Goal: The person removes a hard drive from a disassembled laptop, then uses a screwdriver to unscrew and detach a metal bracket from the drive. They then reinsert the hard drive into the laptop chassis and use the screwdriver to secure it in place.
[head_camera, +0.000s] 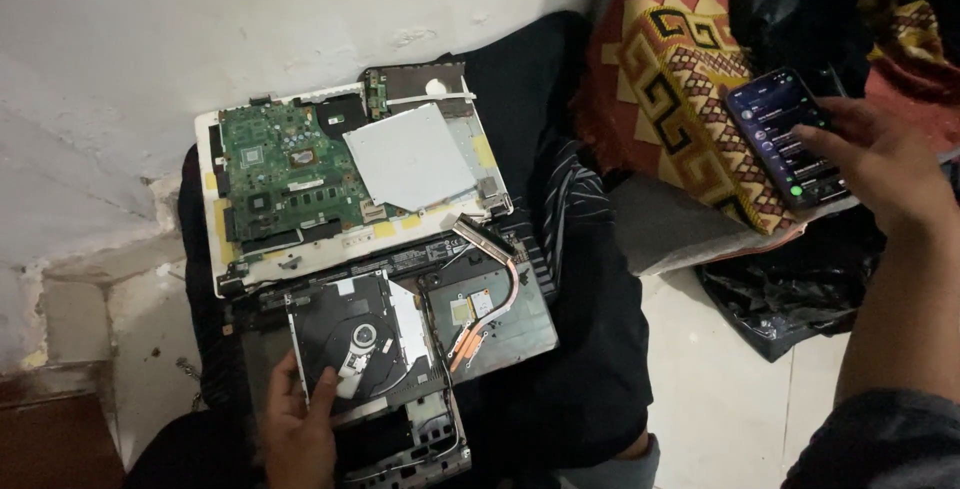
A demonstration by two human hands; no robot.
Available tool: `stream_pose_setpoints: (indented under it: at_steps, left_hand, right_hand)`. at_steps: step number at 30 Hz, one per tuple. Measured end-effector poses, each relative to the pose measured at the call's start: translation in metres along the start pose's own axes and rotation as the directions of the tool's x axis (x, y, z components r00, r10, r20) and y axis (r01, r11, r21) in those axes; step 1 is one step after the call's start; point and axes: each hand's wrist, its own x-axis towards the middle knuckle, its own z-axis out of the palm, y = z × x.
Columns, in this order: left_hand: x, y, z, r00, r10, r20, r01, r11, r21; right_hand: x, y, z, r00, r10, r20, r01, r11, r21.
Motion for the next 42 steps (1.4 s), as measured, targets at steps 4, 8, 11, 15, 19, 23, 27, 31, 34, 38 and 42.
stream_pose_setpoints:
  at_steps: [4, 8, 11, 15, 19, 23, 27, 31, 34, 38, 42]
  left_hand:
    - [0.000, 0.000, -0.001, 1.000, 0.016, 0.007, -0.016, 0.999, 0.032]
    - [-0.008, 0.013, 0.004, 1.000, -0.011, 0.000, 0.011, 1.000, 0.014]
    - [-0.007, 0.012, 0.003, 1.000, -0.012, 0.003, 0.012, 1.000, 0.017]
    - [-0.016, 0.024, 0.007, 1.000, -0.025, 0.002, 0.025, 0.999, 0.039]
    - [-0.009, 0.014, 0.005, 1.000, 0.018, 0.021, -0.019, 1.000, 0.015]
    - [0.005, -0.008, -0.004, 0.996, 0.063, 0.056, -0.066, 0.997, 0.048]
    - [0.010, -0.019, -0.003, 0.992, 0.091, 0.091, -0.089, 0.996, -0.031]
    - [-0.010, 0.008, 0.001, 0.996, 0.044, 0.072, -0.048, 0.998, 0.049]
    - [-0.015, 0.012, 0.001, 0.992, 0.100, 0.074, -0.091, 0.990, -0.111]
    - [-0.022, 0.015, 0.001, 0.988, 0.110, 0.106, -0.078, 0.961, -0.267]
    - [-0.036, 0.026, 0.000, 0.986, 0.104, 0.129, -0.061, 0.952, -0.301]
  right_hand:
    - [0.004, 0.011, -0.002, 0.998, -0.067, 0.004, 0.067, 0.997, 0.044]
    - [0.007, 0.016, 0.000, 0.985, -0.156, -0.077, 0.154, 0.988, -0.023]
    - [0.011, 0.020, 0.003, 0.982, -0.145, -0.119, 0.141, 0.989, -0.039]
    - [0.013, 0.021, 0.005, 0.975, -0.171, -0.139, 0.164, 0.985, -0.061]
    - [0.000, -0.018, 0.004, 0.995, -0.098, -0.035, 0.084, 0.955, -0.286]
    - [0.009, -0.005, 0.005, 1.000, -0.008, -0.029, -0.007, 0.865, -0.502]
    - [0.052, 0.070, 0.017, 0.995, -0.096, -0.039, 0.081, 0.952, -0.296]
    - [0.068, 0.099, 0.025, 0.987, -0.129, 0.092, 0.139, 0.983, -0.117]
    - [0.033, 0.083, 0.040, 0.934, -0.357, 0.005, 0.348, 0.909, -0.230]
    - [-0.078, -0.024, 0.107, 0.687, -0.721, -0.090, 0.657, 0.670, -0.346]
    - [-0.172, -0.097, 0.182, 0.673, -0.639, 0.372, 0.546, 0.769, 0.334]
